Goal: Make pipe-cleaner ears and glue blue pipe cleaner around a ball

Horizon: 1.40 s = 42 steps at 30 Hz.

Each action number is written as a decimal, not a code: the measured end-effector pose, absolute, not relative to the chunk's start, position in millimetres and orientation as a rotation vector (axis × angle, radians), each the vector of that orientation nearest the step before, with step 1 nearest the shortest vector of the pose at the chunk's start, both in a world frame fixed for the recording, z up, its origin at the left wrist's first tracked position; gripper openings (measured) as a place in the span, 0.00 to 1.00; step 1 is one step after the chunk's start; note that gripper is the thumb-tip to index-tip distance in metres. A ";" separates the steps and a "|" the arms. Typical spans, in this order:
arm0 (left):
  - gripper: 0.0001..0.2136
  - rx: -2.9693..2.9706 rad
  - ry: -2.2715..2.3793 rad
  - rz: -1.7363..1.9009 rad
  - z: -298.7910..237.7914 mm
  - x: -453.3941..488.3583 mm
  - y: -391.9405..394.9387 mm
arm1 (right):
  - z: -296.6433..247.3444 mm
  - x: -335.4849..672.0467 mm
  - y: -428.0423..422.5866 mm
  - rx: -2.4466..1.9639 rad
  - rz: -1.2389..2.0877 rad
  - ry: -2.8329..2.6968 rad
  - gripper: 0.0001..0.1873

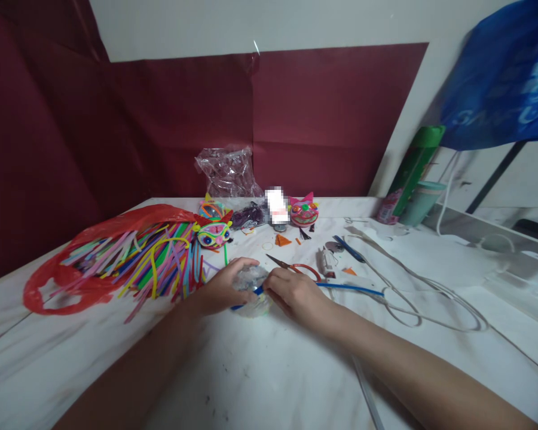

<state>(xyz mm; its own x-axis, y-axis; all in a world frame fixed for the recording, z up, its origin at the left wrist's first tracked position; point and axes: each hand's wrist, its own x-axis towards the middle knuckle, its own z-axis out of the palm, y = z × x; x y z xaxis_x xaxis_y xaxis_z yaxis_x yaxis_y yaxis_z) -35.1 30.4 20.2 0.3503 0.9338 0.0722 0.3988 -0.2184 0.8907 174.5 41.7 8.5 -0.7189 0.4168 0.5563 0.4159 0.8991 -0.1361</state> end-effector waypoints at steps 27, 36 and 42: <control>0.30 1.825 1.214 0.839 14.3 -34.9 30.2 | 11.5 175.8 46.0 -0.770 0.422 -2.264 0.06; 0.31 1.830 1.198 0.822 16.7 -33.6 29.4 | 15.8 171.5 44.4 -0.985 0.592 -2.174 0.07; 0.33 1.838 1.142 0.748 17.3 -39.0 31.6 | 15.3 170.8 45.7 -0.986 0.680 -2.160 0.07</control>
